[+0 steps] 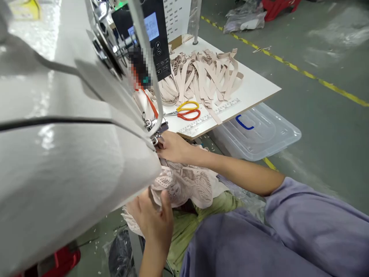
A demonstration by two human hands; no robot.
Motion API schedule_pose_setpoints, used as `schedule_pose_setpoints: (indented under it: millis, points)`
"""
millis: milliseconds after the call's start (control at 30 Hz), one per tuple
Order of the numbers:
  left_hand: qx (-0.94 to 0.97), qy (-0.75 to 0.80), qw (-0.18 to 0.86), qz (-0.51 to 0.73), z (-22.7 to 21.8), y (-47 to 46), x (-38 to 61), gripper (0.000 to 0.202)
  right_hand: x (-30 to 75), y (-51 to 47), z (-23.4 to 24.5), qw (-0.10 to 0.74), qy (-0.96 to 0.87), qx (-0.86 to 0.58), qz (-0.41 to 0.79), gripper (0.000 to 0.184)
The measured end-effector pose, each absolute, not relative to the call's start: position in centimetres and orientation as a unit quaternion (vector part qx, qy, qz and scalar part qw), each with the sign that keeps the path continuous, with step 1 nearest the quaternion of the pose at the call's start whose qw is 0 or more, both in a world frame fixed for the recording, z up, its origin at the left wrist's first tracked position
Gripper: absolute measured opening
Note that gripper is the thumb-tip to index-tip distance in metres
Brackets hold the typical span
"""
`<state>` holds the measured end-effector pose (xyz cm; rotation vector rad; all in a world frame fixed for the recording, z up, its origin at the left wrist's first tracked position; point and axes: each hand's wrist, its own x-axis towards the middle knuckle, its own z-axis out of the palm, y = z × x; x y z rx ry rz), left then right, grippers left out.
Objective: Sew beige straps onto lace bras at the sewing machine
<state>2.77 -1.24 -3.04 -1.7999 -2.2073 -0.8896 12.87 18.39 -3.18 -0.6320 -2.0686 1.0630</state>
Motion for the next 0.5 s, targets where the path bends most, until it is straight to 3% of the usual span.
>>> schedule_pose_setpoints:
  millis: [233, 500]
  points:
    - [-0.505, -0.754, -0.218, -0.358, -3.5, -0.6, -0.3, 0.045, 12.8, 18.0, -3.2, 0.395, -0.775, -0.234, 0.434, 0.011]
    - [-0.459, -0.759, -0.283, -0.365, -2.9, -0.8, -0.5, 0.049, 12.7, 18.0, -3.3, 0.387, -0.777, -0.240, 0.435, 0.013]
